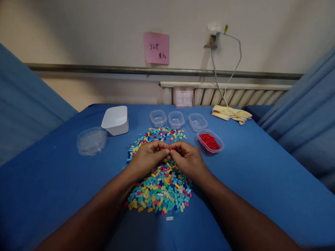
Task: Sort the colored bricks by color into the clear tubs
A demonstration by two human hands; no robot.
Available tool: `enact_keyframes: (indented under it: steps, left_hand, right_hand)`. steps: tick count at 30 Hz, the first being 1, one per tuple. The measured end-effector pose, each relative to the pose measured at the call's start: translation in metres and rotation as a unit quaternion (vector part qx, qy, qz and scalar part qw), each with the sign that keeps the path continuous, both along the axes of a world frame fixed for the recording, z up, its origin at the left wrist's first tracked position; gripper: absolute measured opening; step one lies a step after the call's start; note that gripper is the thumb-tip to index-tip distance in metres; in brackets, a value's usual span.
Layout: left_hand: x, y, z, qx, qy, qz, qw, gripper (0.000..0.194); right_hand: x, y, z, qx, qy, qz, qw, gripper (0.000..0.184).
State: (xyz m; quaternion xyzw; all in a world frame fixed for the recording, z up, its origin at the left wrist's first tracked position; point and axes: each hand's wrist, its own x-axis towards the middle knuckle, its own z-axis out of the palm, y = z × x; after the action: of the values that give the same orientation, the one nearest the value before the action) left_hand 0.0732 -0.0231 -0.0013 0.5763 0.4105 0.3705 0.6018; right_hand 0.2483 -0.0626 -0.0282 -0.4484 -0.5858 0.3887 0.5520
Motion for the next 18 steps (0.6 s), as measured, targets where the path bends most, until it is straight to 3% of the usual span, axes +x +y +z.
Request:
enact_keyframes:
  steps: [3,5,7,9,11,13,15,18]
  left_hand:
    - [0.001,-0.003,0.005,-0.015,0.002,-0.016,1.0,0.025]
    - [0.001,-0.005,0.008,-0.005,0.009,-0.01,1.0,0.028]
    - [-0.001,-0.003,0.01,0.016,0.018,0.01,1.0,0.027]
    - [-0.005,0.001,0.013,0.05,0.033,0.04,0.997,0.023]
    - [-0.01,0.008,0.015,0.085,0.057,0.077,0.992,0.023]
    - [-0.017,0.014,0.018,0.112,0.073,0.123,0.983,0.025]
    - [-0.024,0.02,0.021,0.134,0.078,0.161,0.975,0.028]
    - [-0.036,0.029,0.024,0.159,0.095,0.205,0.961,0.031]
  right_hand:
    - [0.012,-0.001,0.014,0.069,-0.115,-0.041,0.99,0.013]
    - [0.033,-0.005,0.029,0.126,-0.223,-0.078,0.963,0.014]
    - [0.067,-0.01,0.044,0.138,-0.333,-0.087,0.929,0.017]
    - [0.105,-0.014,0.054,0.089,-0.429,-0.129,0.89,0.021]
    - [0.138,-0.017,0.056,0.009,-0.526,-0.213,0.823,0.019]
    - [0.156,-0.016,0.053,-0.046,-0.589,-0.232,0.773,0.022]
    - [0.162,-0.014,0.048,-0.077,-0.614,-0.217,0.755,0.027]
    - [0.158,-0.011,0.045,-0.075,-0.612,-0.211,0.759,0.032]
